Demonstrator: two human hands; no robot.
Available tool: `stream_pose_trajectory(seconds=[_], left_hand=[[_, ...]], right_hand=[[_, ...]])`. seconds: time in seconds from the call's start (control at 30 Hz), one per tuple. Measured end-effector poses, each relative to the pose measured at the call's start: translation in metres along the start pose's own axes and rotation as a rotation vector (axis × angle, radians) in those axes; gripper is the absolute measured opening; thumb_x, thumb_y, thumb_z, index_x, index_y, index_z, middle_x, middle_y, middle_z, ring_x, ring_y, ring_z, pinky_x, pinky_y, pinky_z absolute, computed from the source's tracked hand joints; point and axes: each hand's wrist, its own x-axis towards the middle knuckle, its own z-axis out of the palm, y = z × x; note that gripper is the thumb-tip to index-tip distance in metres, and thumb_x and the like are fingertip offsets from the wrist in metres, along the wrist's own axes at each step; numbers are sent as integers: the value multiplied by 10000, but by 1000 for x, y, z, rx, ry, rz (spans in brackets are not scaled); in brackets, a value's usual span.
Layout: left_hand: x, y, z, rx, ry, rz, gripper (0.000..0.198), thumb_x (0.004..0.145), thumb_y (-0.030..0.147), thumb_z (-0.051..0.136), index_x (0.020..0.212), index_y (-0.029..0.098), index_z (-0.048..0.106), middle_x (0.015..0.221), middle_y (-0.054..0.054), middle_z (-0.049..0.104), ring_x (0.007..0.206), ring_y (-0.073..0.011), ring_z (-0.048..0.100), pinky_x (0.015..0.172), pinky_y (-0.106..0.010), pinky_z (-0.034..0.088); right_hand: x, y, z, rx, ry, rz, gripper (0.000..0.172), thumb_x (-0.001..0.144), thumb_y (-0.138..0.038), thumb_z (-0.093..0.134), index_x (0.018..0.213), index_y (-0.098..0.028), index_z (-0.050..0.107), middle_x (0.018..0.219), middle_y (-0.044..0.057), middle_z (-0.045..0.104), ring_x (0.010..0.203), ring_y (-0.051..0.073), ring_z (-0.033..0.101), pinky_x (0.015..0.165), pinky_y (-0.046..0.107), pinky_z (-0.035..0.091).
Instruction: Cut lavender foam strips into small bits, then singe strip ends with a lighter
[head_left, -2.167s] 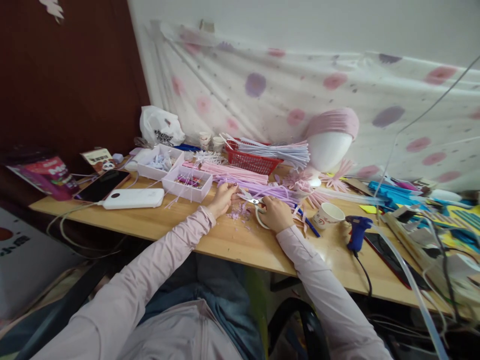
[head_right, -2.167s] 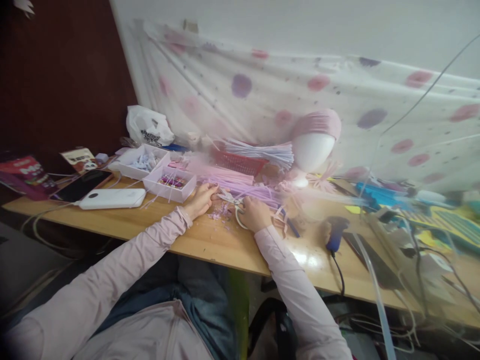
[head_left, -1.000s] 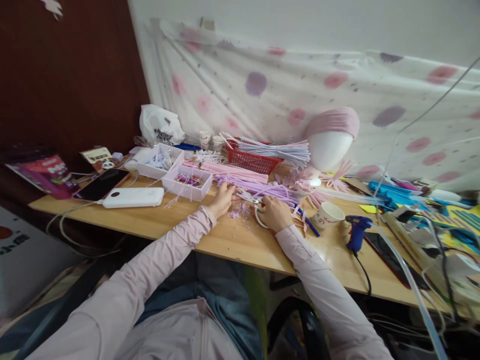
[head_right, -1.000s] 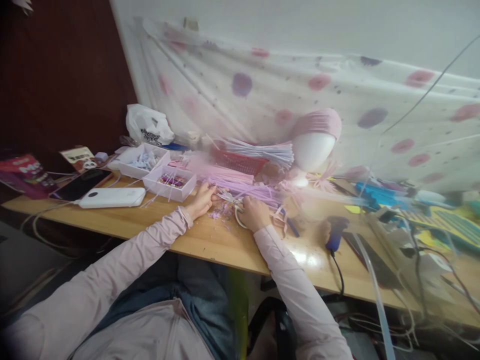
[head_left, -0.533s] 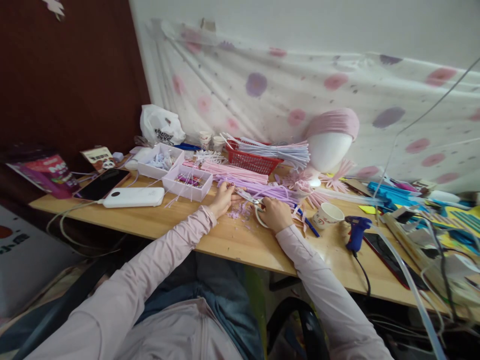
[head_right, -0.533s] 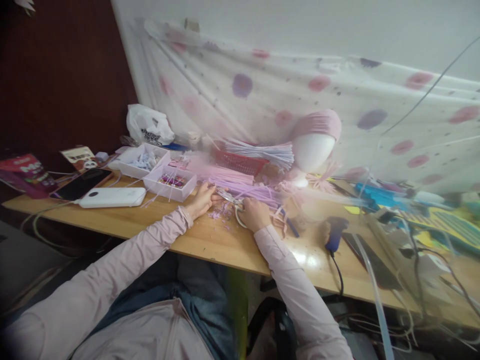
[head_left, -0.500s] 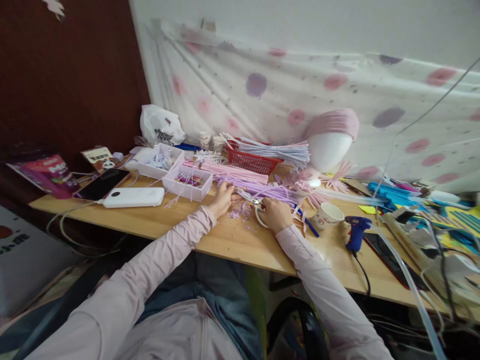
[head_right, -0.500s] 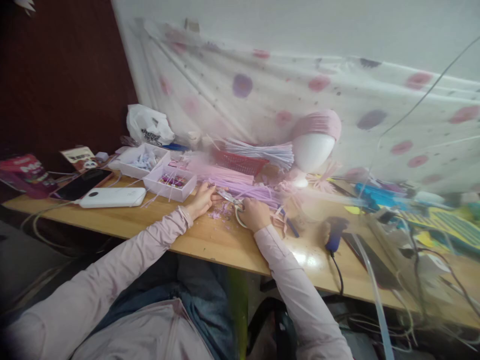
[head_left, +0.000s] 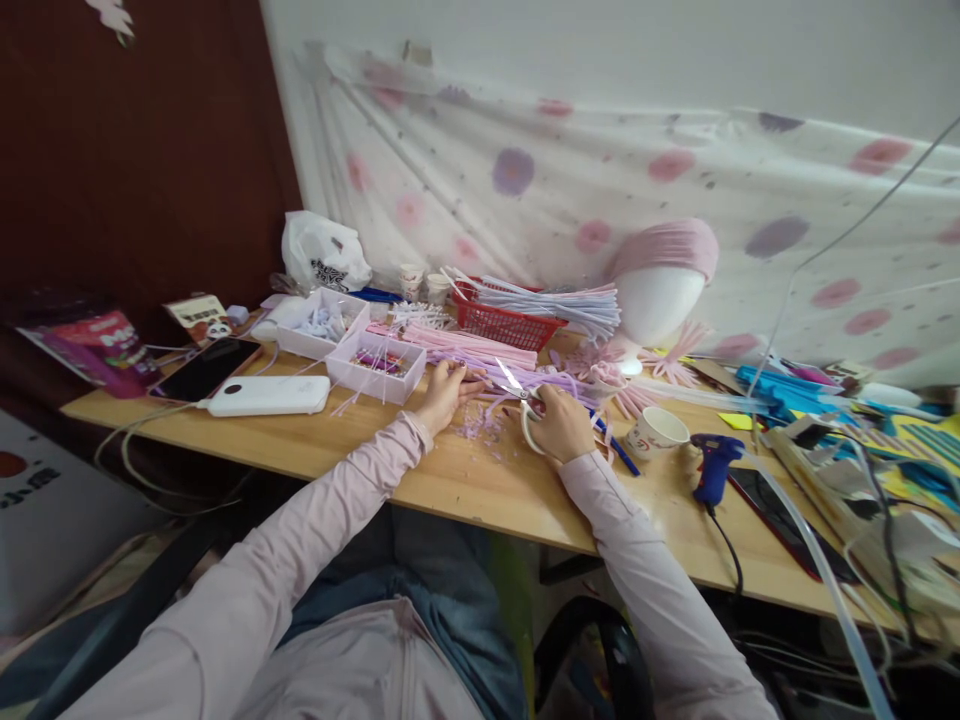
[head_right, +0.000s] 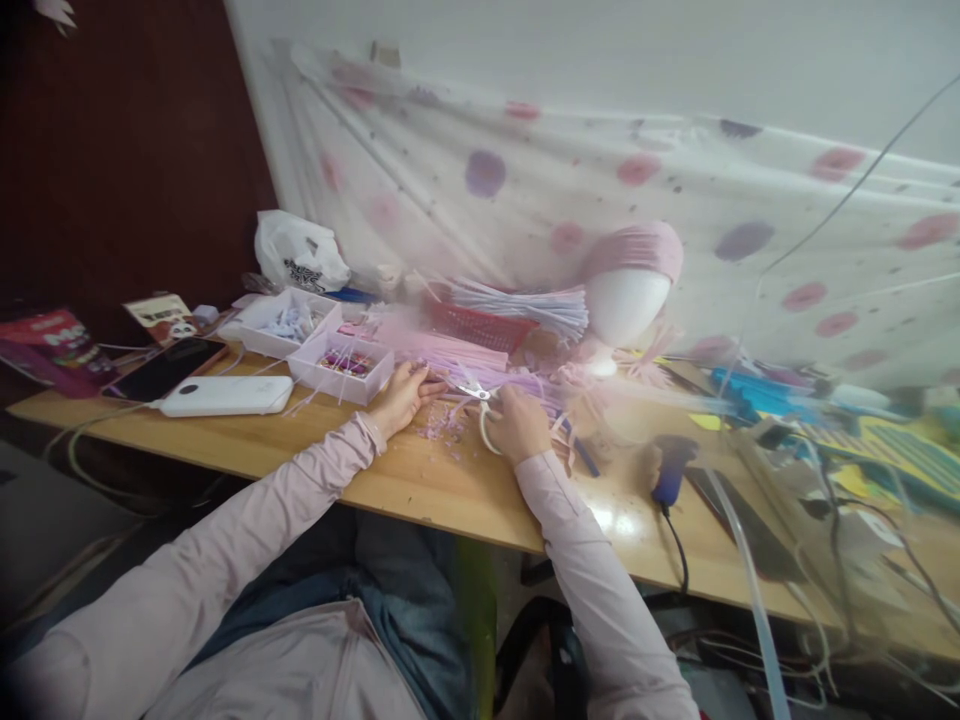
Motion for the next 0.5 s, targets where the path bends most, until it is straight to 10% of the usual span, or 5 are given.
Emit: stream_pose_trajectory(seconds=[0.5], left_hand=[[2,-7,-2,368,-40,353,173,784,345,563,778,211,454,785,-18,609,733,-173,634,655,-310,521]], right_hand=[[-1,-7,6,-8,-60,-33,312,795,-483,492,805,-179,560,807,85,637,709,198,556,605,287,271]])
